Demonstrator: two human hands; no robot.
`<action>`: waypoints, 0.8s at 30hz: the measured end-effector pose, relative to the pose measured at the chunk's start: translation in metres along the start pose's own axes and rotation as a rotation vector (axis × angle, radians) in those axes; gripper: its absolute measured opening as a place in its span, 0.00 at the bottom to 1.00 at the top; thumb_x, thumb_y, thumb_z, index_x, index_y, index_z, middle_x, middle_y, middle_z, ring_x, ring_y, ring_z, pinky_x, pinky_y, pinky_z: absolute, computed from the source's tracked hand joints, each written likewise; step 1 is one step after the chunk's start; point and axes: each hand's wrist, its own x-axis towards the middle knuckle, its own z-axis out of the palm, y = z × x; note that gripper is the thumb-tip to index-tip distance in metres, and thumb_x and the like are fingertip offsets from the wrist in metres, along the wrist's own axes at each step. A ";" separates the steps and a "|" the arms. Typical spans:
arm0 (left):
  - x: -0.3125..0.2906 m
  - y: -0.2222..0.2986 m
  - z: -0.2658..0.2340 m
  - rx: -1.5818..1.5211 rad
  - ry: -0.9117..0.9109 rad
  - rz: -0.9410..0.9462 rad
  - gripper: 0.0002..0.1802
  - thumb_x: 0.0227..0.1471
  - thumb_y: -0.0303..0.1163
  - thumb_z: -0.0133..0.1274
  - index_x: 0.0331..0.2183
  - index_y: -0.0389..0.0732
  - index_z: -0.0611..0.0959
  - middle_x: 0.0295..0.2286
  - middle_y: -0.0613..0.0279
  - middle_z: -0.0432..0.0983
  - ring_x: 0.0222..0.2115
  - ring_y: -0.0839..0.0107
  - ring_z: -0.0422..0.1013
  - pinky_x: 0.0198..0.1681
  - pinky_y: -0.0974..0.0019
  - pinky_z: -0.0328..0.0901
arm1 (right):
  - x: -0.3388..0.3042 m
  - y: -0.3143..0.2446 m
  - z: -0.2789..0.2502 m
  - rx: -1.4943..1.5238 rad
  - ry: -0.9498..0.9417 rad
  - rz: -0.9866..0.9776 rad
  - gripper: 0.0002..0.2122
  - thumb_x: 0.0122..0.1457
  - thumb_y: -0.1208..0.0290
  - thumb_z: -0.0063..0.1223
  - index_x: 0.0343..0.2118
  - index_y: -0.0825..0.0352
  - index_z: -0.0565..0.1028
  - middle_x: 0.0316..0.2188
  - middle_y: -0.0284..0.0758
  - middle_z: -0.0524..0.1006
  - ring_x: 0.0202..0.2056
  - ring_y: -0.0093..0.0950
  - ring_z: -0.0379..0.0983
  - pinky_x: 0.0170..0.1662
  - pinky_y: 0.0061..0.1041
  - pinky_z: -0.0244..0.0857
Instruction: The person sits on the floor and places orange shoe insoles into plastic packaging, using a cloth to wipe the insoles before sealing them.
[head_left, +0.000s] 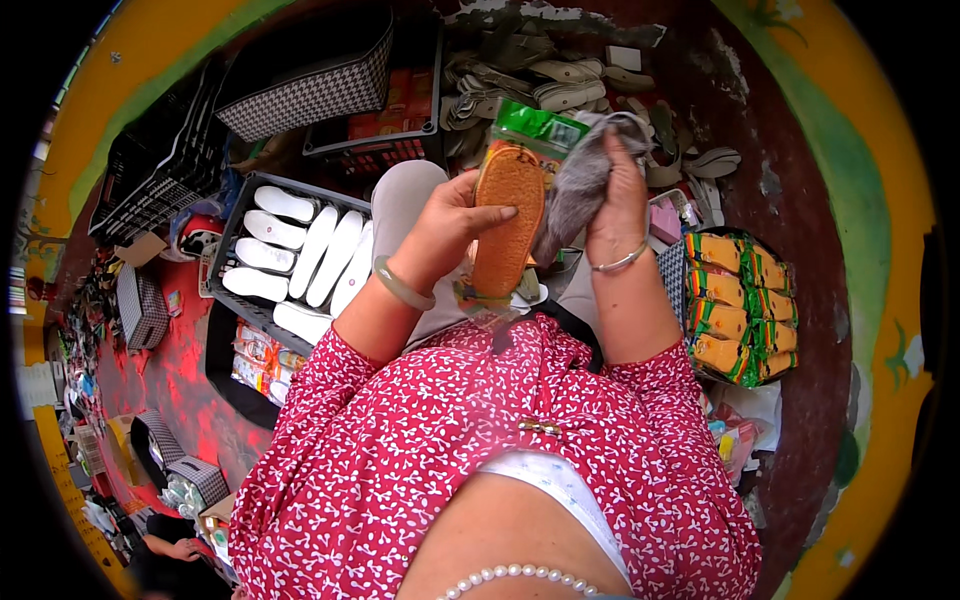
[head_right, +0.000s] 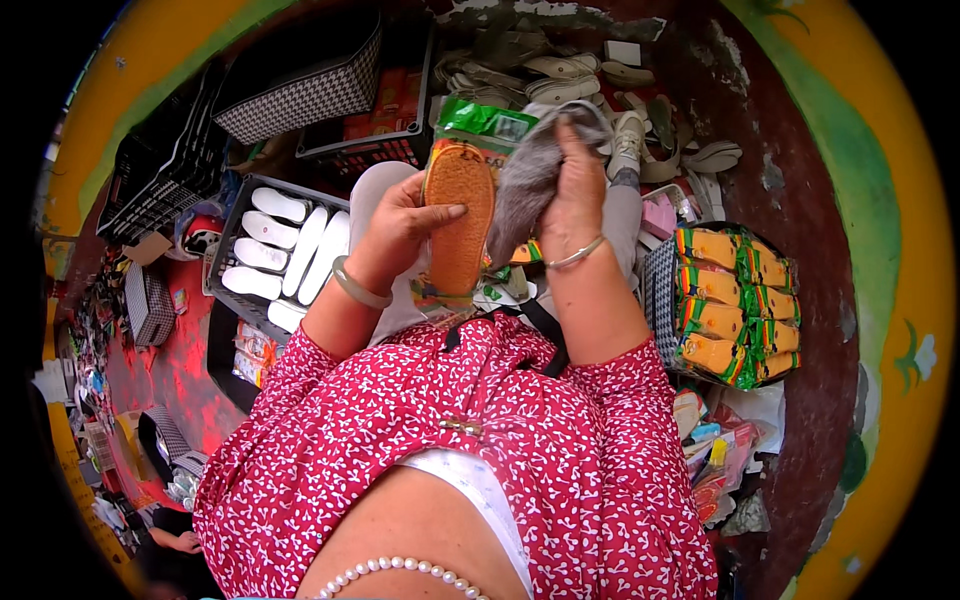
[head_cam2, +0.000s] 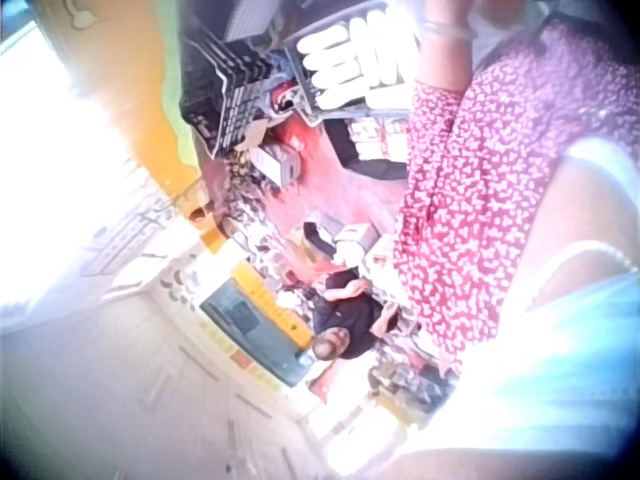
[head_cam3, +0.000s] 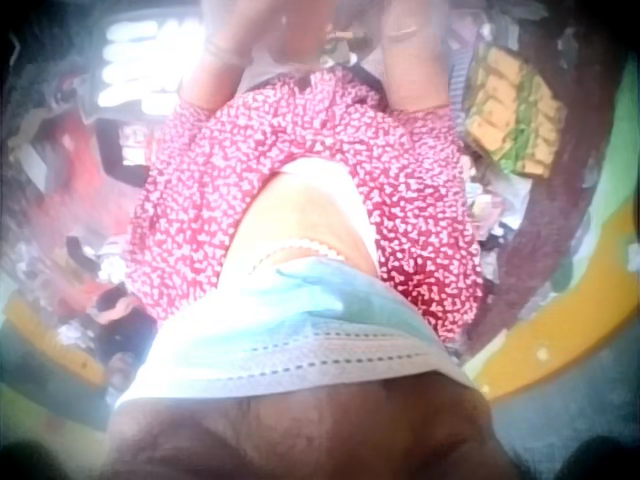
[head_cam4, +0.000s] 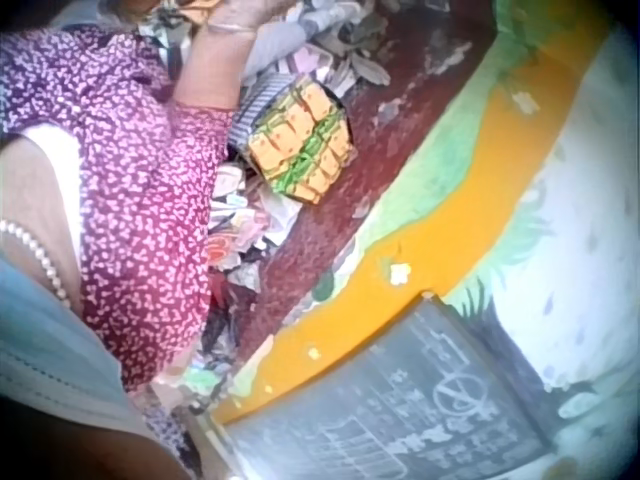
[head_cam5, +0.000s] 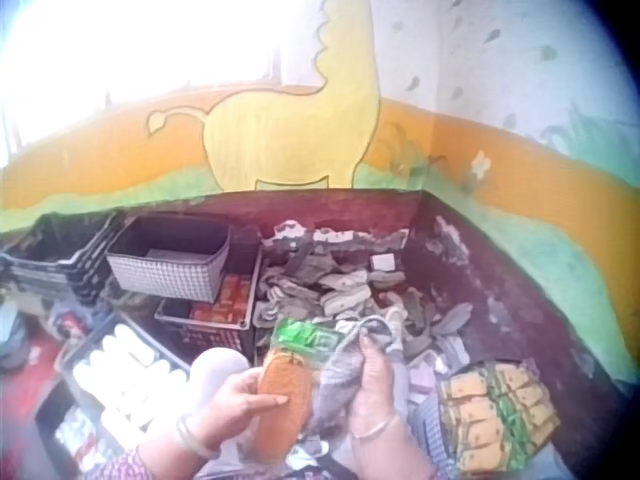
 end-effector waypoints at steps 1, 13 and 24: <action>0.001 0.001 -0.005 -0.079 0.022 0.012 0.19 0.49 0.21 0.51 0.46 0.33 0.71 0.40 0.59 0.74 0.40 0.71 0.71 0.46 0.67 0.65 | 0.008 -0.012 -0.007 0.020 -0.143 0.051 0.14 0.53 0.59 0.55 0.35 0.66 0.74 0.30 0.36 0.77 0.31 0.31 0.74 0.36 0.29 0.70; 0.015 0.026 -0.017 -0.273 0.127 0.172 0.16 0.50 0.21 0.50 0.43 0.34 0.72 0.38 0.58 0.74 0.39 0.69 0.71 0.45 0.65 0.66 | -0.019 0.012 -0.034 -0.159 -0.627 0.389 0.23 0.61 0.59 0.42 0.52 0.72 0.63 0.46 0.40 0.71 0.47 0.30 0.68 0.51 0.30 0.63; 0.022 0.009 -0.006 -0.240 0.241 0.386 0.14 0.50 0.18 0.48 0.42 0.33 0.74 0.38 0.58 0.75 0.38 0.70 0.72 0.45 0.68 0.65 | -0.029 0.033 -0.029 -0.667 -0.731 0.450 0.13 0.51 0.77 0.56 0.41 0.70 0.73 0.36 0.30 0.76 0.37 0.19 0.71 0.44 0.20 0.64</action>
